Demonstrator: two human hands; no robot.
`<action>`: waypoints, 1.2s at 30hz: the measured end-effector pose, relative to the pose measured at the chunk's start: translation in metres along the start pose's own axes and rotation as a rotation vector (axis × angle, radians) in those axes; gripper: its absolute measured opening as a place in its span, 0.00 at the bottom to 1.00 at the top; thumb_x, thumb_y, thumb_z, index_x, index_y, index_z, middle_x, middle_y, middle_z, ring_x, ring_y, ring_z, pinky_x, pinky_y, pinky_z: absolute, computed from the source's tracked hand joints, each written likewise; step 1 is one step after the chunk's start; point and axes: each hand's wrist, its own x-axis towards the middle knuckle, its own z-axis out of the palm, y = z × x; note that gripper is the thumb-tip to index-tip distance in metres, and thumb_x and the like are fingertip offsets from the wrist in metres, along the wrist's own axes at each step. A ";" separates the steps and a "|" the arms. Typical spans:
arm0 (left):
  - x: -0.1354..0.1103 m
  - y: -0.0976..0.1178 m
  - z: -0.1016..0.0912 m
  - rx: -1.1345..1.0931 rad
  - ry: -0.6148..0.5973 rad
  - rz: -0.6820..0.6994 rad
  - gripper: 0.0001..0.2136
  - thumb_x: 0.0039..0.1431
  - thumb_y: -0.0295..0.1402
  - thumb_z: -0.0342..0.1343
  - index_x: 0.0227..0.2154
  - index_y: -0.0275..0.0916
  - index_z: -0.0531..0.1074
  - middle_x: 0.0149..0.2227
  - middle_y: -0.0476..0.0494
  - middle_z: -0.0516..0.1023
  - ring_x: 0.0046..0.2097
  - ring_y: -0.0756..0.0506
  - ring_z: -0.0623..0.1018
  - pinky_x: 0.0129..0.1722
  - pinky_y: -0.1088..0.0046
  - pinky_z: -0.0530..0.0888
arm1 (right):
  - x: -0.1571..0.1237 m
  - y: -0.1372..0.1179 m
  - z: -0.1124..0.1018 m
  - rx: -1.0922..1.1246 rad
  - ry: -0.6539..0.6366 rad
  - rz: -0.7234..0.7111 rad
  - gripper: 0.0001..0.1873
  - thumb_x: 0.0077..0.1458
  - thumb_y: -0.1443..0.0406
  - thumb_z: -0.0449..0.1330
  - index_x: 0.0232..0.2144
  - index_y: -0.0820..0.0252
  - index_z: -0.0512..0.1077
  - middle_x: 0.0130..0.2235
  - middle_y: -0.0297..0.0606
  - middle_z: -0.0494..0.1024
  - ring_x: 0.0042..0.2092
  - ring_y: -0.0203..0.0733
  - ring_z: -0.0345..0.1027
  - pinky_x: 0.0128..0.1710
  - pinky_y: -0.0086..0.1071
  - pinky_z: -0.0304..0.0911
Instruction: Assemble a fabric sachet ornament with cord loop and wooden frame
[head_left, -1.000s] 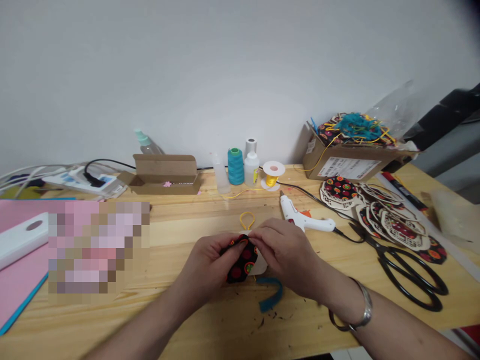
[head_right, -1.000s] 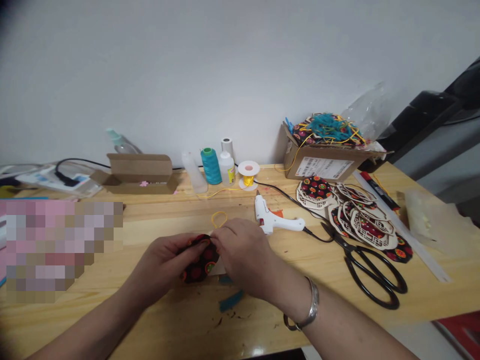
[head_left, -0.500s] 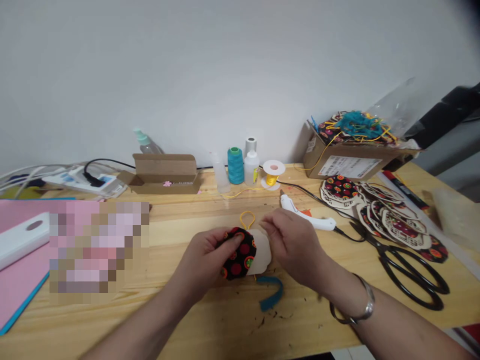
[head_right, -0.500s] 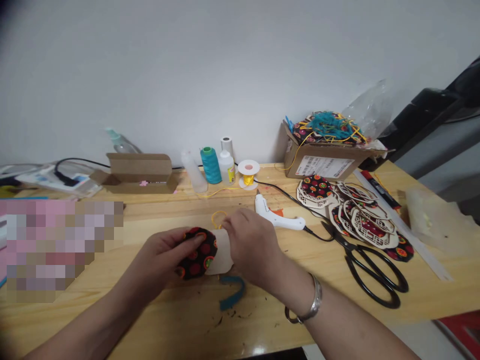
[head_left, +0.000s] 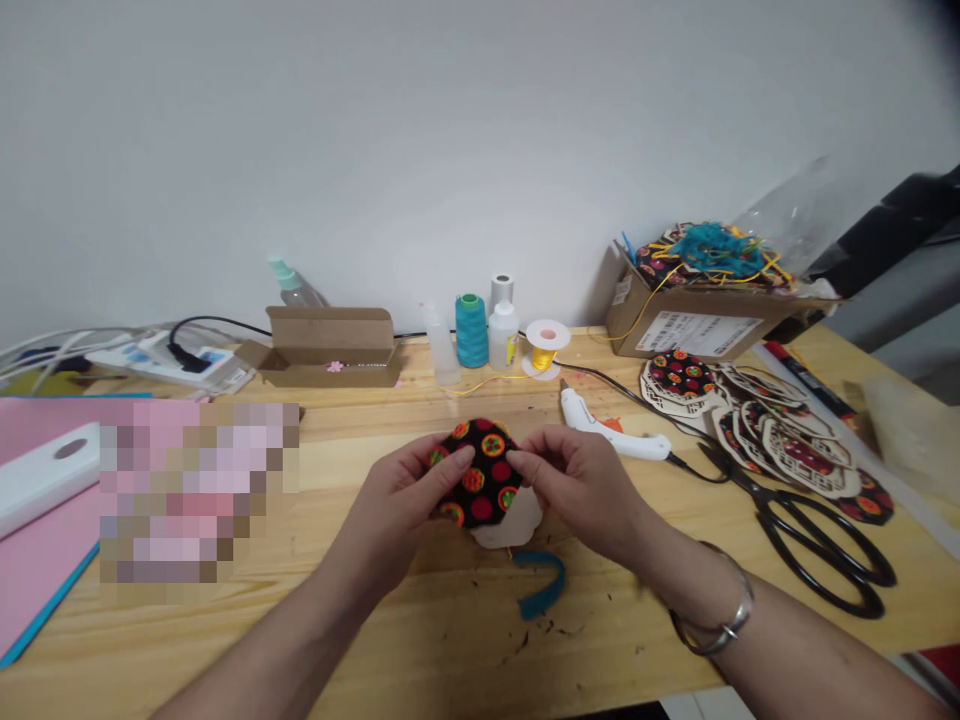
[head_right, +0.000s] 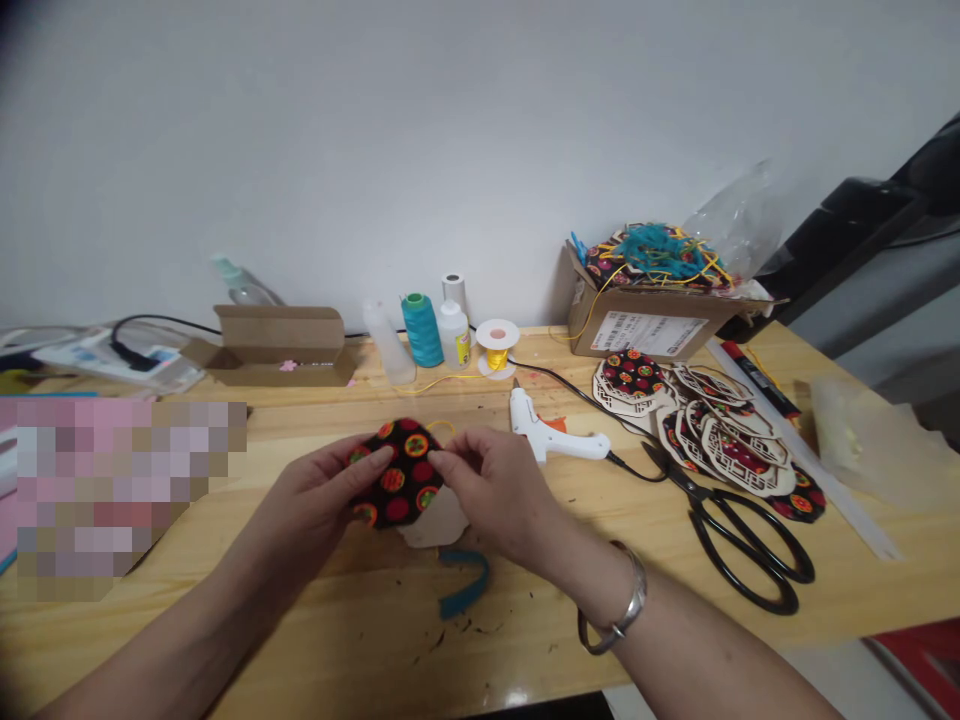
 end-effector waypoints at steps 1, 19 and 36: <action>0.001 0.001 -0.002 -0.009 0.015 0.022 0.13 0.51 0.36 0.60 0.39 0.38 0.75 0.32 0.43 0.80 0.31 0.47 0.78 0.29 0.74 0.75 | 0.001 0.000 -0.001 0.002 0.029 -0.001 0.10 0.52 0.61 0.56 0.23 0.61 0.69 0.21 0.30 0.68 0.23 0.31 0.58 0.21 0.25 0.54; 0.006 0.007 -0.012 -0.242 0.009 0.117 0.04 0.43 0.23 0.53 0.23 0.36 0.71 0.20 0.49 0.71 0.23 0.50 0.71 0.24 0.75 0.69 | 0.013 0.003 -0.021 -0.323 0.371 -0.297 0.16 0.57 0.60 0.52 0.20 0.61 0.66 0.19 0.30 0.64 0.23 0.32 0.56 0.24 0.26 0.51; 0.007 0.017 -0.020 -0.396 -0.036 0.129 0.03 0.39 0.22 0.51 0.17 0.34 0.68 0.17 0.51 0.63 0.18 0.56 0.60 0.16 0.82 0.56 | 0.043 -0.034 -0.036 -0.367 0.433 -0.250 0.11 0.51 0.62 0.56 0.24 0.63 0.73 0.21 0.32 0.70 0.23 0.32 0.58 0.23 0.26 0.52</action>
